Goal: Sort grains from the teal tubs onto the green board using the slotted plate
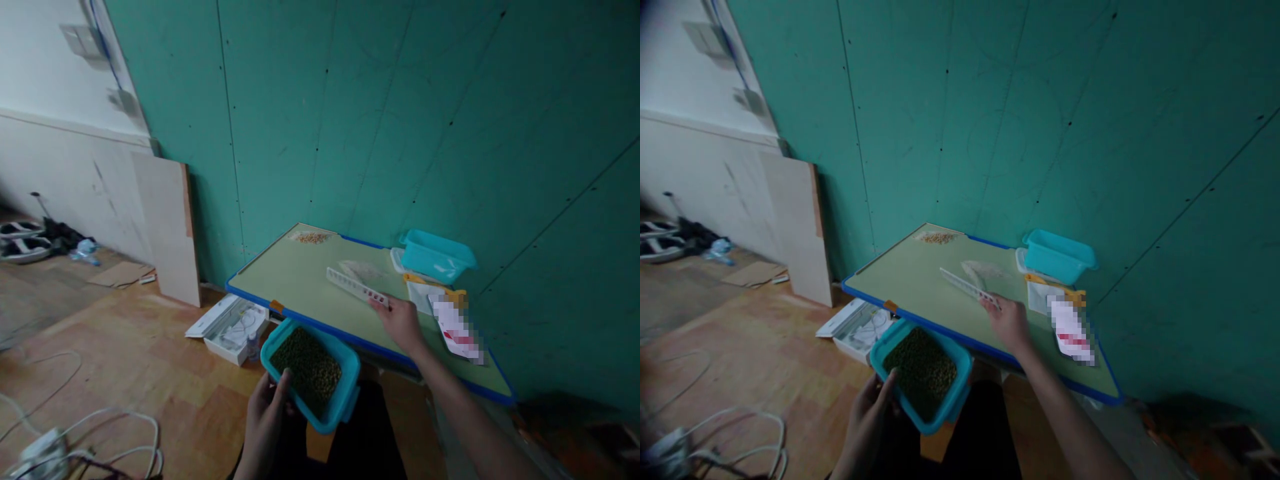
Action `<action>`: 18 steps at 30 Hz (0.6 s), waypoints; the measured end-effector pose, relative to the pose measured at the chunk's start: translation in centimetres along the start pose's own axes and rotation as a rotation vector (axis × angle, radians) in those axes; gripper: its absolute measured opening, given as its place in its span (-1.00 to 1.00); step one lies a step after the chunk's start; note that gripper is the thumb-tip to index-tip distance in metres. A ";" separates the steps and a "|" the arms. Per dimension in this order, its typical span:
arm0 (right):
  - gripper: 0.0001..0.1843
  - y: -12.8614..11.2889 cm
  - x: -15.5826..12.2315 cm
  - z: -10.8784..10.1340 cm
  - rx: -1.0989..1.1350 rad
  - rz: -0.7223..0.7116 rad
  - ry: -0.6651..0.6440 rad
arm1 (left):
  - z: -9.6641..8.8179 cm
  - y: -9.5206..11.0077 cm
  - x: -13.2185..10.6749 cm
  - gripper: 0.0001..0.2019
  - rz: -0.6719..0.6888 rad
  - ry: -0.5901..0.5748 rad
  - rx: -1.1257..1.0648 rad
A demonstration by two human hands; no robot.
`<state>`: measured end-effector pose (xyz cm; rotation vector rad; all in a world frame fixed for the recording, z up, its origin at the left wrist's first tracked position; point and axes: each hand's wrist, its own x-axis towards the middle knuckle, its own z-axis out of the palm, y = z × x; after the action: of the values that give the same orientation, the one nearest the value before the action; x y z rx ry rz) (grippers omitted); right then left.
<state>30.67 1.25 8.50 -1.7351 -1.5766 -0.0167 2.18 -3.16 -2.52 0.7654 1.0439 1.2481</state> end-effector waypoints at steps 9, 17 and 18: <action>-0.68 3.3 0.5 -0.1 0.147 0.055 -0.060 | 0.7 1.3 -0.9 -0.49 -0.091 -0.047 -0.030; -0.72 6.4 6.4 0.3 0.056 0.165 -0.030 | 0.4 0.6 -0.4 -0.46 -0.115 -0.055 -0.030; -0.73 6.7 6.9 0.3 0.051 0.181 -0.037 | 0.3 0.6 -0.3 -0.46 -0.112 -0.046 -0.019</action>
<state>37.89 7.66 8.19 -1.8403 -1.4276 0.1445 2.26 -3.35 -1.80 0.7084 1.0224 1.1380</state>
